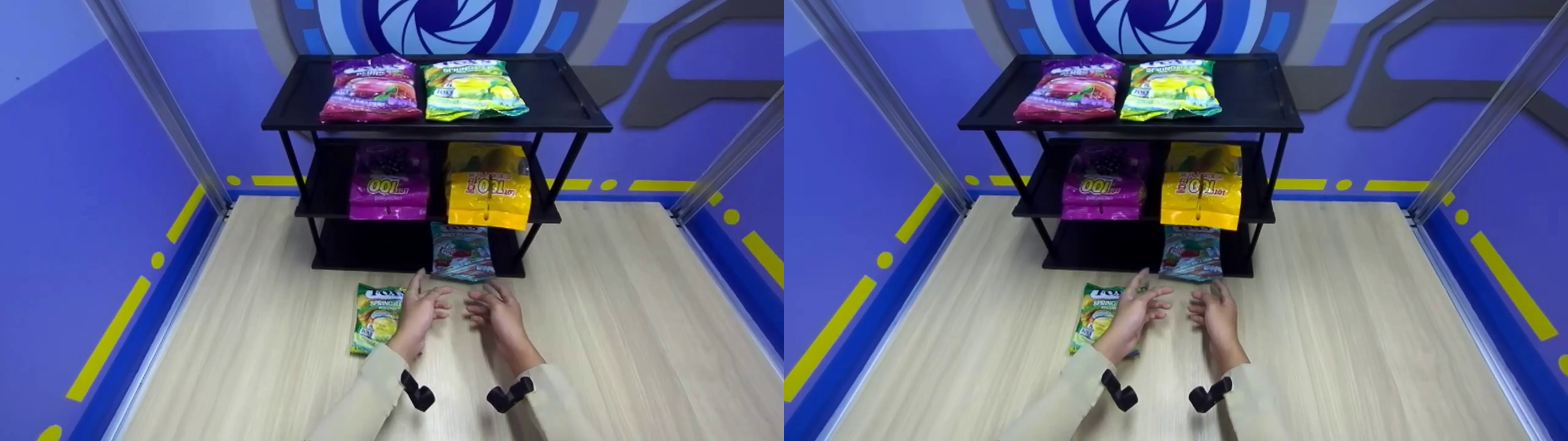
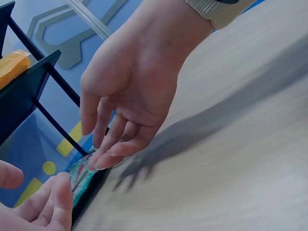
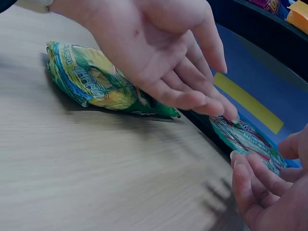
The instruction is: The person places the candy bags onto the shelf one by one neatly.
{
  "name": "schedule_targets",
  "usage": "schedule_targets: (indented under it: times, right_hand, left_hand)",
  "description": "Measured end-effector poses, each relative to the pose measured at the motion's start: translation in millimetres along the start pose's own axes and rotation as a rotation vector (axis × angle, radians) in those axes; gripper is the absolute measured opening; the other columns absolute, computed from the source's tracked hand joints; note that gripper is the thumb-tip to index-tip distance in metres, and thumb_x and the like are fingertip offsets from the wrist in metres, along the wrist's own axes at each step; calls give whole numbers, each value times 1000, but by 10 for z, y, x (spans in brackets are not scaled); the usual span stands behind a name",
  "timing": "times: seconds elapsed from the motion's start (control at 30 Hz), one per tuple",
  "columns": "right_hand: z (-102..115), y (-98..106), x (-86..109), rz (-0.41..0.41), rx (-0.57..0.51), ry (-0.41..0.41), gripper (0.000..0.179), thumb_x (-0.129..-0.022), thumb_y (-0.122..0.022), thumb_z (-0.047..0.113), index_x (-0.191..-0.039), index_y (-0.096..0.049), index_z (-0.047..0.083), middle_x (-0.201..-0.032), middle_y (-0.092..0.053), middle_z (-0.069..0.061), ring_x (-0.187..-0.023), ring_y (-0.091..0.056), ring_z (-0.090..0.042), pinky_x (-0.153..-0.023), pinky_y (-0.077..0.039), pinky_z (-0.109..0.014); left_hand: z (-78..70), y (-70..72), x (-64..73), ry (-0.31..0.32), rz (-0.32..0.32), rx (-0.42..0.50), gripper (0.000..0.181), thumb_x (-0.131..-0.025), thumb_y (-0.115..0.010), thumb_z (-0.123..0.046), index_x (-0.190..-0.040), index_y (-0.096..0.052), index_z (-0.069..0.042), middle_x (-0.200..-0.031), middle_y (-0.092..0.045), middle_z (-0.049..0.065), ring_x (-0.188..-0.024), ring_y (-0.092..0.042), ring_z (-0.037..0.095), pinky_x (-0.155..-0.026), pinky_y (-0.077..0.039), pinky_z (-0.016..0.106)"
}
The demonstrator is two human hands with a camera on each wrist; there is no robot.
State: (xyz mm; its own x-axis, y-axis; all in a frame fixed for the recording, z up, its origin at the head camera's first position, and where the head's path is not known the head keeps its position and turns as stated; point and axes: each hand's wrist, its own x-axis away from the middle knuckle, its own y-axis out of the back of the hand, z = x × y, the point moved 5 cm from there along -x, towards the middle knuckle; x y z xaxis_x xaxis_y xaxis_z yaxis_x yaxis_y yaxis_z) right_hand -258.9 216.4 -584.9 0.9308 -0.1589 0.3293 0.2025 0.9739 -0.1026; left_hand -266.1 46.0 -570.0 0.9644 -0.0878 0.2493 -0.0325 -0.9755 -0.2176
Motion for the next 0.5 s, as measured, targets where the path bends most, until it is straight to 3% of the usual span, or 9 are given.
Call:
schedule_targets:
  times: [0.2, 0.37, 0.5]
  right_hand:
    - [-12, -26, 25, 16, -23, -10, 49, -101, -42, 10, -148, -30, 2, -100, -72, -2, -76, -69, -10, -61, -56, -20]
    - [-32, -35, 39, 31, -47, -10, 48, -101, -44, 11, -147, -31, 1, -101, -73, -3, -75, -69, -11, -59, -54, -20]
    - [-47, -34, 40, 25, -41, -8, 45, -102, -44, 11, -144, -35, 0, -105, -72, -8, -76, -69, -12, -59, -55, -21]
  left_hand:
    - [-112, 145, 31, -56, -26, -146, 51, -99, -52, -17, -147, -38, -10, -118, -69, 13, -100, -66, 26, -93, -53, 42]
    - [-178, 275, 58, -76, -9, -170, 42, -99, -50, -15, -140, -46, -8, -124, -65, 16, -112, -60, 32, -99, -49, 44]
    - [-247, 418, 102, -109, -10, -262, 38, -100, -48, -19, -137, -51, -8, -129, -62, 16, -121, -56, 31, -104, -46, 42]
